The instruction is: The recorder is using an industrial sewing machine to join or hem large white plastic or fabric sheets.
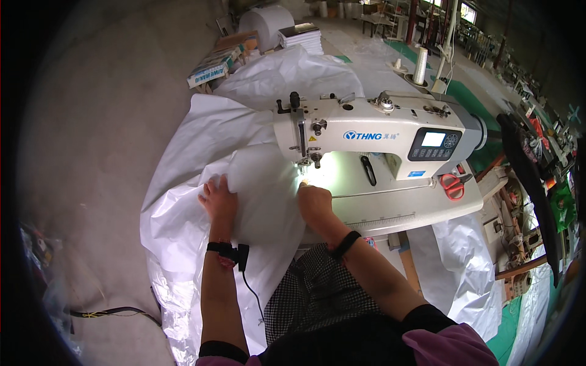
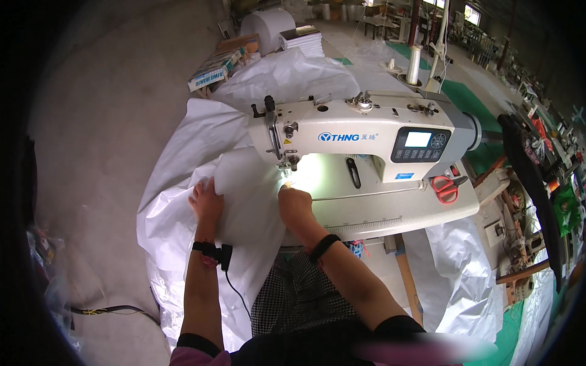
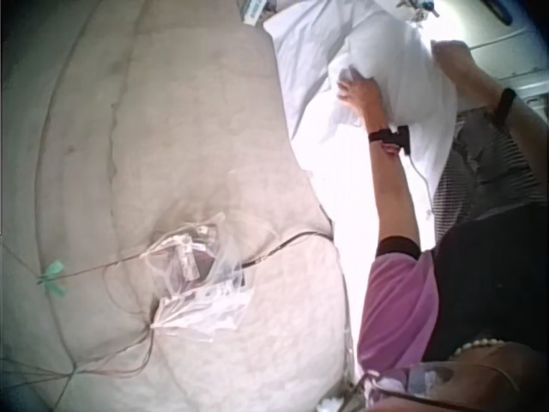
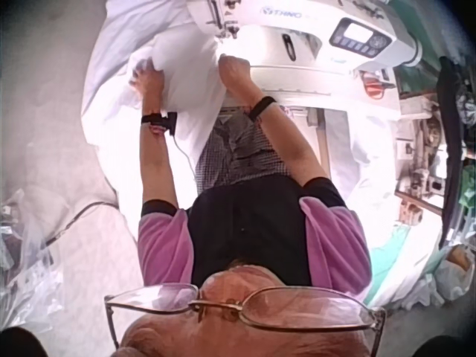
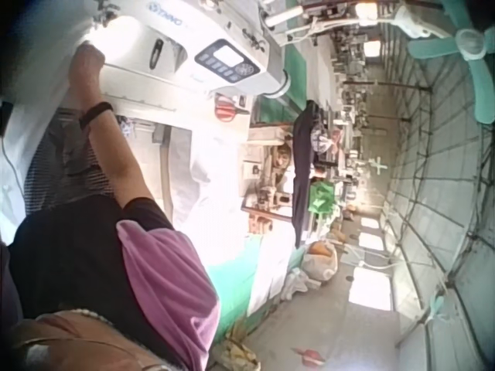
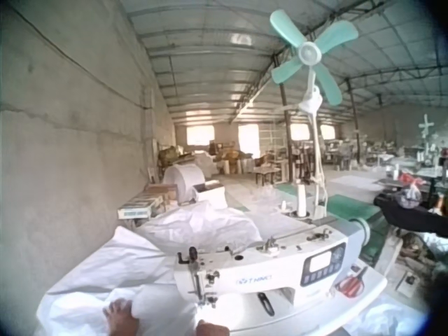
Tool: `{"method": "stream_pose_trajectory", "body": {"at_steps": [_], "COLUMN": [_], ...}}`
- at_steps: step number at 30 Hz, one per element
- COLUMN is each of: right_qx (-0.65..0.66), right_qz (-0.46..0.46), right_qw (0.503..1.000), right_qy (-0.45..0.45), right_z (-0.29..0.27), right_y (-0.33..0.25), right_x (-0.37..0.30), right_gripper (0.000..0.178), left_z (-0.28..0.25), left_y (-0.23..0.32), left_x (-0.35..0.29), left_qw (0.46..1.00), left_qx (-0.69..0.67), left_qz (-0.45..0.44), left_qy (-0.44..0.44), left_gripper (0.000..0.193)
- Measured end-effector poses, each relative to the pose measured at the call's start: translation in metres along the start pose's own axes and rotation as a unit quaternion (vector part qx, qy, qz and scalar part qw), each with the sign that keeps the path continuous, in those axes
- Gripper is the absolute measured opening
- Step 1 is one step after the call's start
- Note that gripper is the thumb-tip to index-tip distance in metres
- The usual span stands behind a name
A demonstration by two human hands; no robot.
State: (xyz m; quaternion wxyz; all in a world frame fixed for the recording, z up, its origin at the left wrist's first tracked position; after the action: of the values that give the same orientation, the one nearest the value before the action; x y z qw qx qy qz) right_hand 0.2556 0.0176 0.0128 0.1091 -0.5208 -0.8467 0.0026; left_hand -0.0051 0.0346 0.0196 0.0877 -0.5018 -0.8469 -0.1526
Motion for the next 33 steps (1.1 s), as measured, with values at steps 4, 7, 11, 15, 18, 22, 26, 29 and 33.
{"method": "stream_pose_trajectory", "body": {"at_steps": [4, 7, 11, 15, 18, 22, 26, 29, 33], "right_qx": [-0.007, -0.007, 0.016, 0.008, 0.009, 0.039, 0.104, 0.141, 0.267], "right_qz": [-0.002, -0.012, -0.025, -0.017, -0.008, -0.008, -0.022, -0.021, -0.016], "right_qw": [1.0, 1.0, 0.999, 0.999, 0.996, 0.991, 0.975, 0.953, 0.92], "right_qy": [0.012, 0.004, 0.033, 0.049, 0.085, 0.127, 0.194, 0.267, 0.287], "right_z": [0.0, 0.004, 0.006, 0.007, 0.001, -0.006, -0.014, -0.022, -0.027], "right_y": [0.002, 0.003, 0.005, 0.007, 0.007, 0.008, 0.01, 0.013, 0.002], "right_x": [0.0, 0.0, -0.001, -0.003, -0.007, -0.014, -0.029, -0.051, -0.085], "right_gripper": [0.023, 0.027, 0.025, 0.028, 0.025, 0.014, 0.023, 0.016, 0.026], "left_z": [0.004, 0.012, 0.014, -0.025, -0.088, -0.128, -0.114, -0.107, -0.206], "left_y": [-0.004, -0.008, -0.016, -0.019, -0.011, -0.007, -0.073, -0.146, -0.118], "left_x": [0.003, 0.007, 0.011, 0.018, 0.011, -0.015, -0.033, -0.039, -0.09], "left_qw": [1.0, 0.999, 0.997, 0.988, 0.981, 0.976, 0.984, 0.991, 0.953], "left_qx": [-0.014, -0.031, -0.075, -0.141, -0.087, 0.003, 0.13, 0.104, -0.012], "left_qz": [-0.01, -0.008, 0.009, 0.034, 0.111, 0.112, 0.03, -0.078, 0.147], "left_qy": [-0.002, 0.004, 0.034, 0.051, 0.135, 0.184, 0.116, -0.008, 0.263], "left_gripper": [0.052, 0.049, 0.04, 0.032, 0.03, 0.035, 0.03, 0.024, 0.018]}}
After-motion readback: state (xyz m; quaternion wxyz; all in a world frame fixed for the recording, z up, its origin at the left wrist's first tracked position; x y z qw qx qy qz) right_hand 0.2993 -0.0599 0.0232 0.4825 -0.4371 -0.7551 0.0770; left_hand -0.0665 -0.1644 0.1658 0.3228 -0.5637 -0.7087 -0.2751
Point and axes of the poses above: each hand's wrist, its own x-axis towards the middle knuckle, its own z-axis out of the palm, y = z × x, the point moved 8 cm from there along x, towards the middle knuckle, and after that the axes turned 13 degrees about -z, right-handed, at the moved point
